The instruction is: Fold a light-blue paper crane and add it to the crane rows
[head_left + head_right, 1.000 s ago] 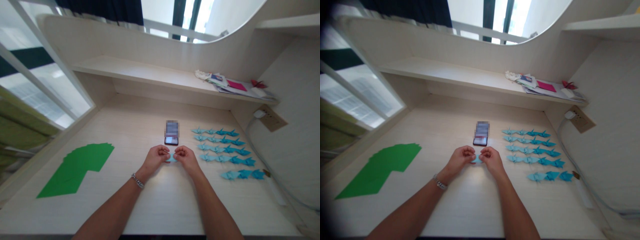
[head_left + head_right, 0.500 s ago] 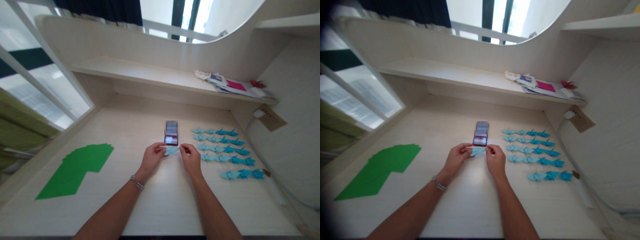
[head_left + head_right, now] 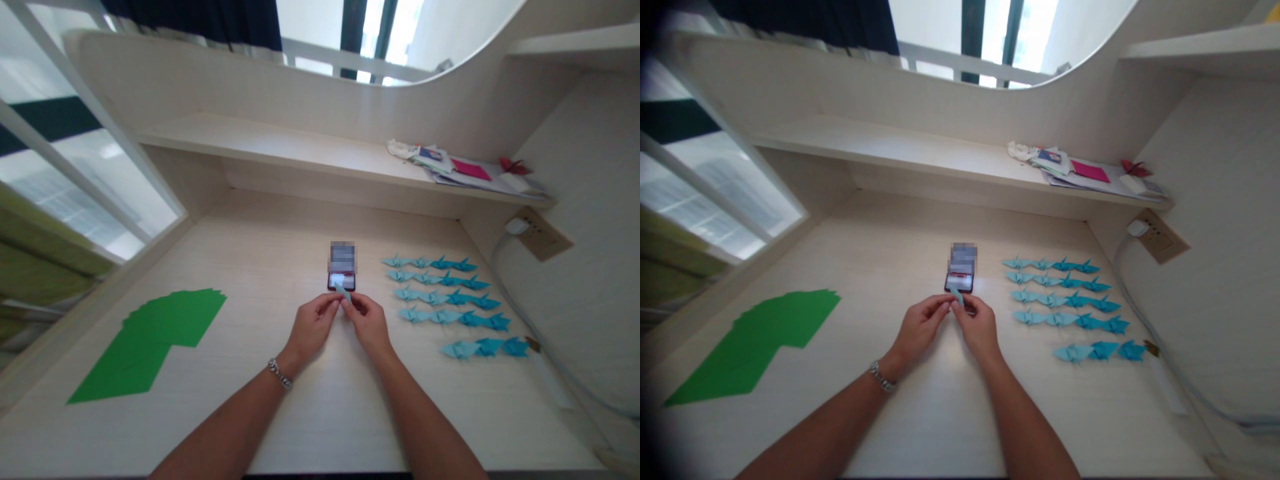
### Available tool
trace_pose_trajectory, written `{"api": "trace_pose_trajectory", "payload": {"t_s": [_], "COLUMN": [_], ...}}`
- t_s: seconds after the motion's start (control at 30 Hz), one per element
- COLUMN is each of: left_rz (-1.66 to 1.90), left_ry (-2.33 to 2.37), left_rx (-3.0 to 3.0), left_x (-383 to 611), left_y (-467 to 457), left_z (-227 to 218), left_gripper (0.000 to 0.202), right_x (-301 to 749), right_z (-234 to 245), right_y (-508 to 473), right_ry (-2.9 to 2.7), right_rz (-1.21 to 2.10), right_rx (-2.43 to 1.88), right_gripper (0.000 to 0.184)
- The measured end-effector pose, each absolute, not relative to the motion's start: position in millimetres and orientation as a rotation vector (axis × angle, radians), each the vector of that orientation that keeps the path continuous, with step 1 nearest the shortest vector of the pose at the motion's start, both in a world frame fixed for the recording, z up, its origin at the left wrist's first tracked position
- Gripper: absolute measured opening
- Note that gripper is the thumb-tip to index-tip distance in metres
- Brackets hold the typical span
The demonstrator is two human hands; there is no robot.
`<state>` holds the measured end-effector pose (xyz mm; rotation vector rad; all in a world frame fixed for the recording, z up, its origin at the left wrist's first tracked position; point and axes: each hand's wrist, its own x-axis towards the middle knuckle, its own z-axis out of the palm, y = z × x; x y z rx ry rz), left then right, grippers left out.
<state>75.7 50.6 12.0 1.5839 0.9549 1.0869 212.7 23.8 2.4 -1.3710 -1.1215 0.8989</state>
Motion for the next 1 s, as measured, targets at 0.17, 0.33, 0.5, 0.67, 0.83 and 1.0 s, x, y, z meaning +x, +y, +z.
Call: {"api": "trace_pose_trajectory", "payload": {"t_s": [0.17, 0.33, 0.5, 0.67, 0.83, 1.0], "left_rz": [1.115, 1.097, 0.908, 0.888, 0.876, 0.835], "left_ry": [1.104, 1.095, 0.986, 0.967, 0.927, 0.863], "left_rx": [1.598, 1.608, 1.633, 1.623, 1.558, 1.492], "left_x": [69.6, 64.0, 67.8, 67.6, 67.0, 66.3], "left_y": [57.1, 64.5, 63.4, 63.8, 64.2, 63.4], "left_z": [12.3, 12.9, 9.7, 8.5, 8.6, 10.0], "left_gripper": [0.025, 0.028, 0.022, 0.019, 0.021, 0.021], "right_x": [223.2, 226.4, 225.6, 225.5, 224.5, 224.6], "right_z": [-7.0, -6.4, -2.2, 1.1, 5.4, 7.7], "right_y": [29.0, 28.7, 25.6, 24.6, 23.8, 22.8], "right_ry": [-1.051, -1.149, -1.27, -1.235, -1.196, -1.119], "right_rz": [0.954, 1.027, 0.986, 0.961, 1.007, 1.107], "right_rx": [-1.441, -1.46, -1.467, -1.453, -1.425, -1.398], "right_gripper": [0.025, 0.02, 0.019, 0.019, 0.021, 0.024]}}
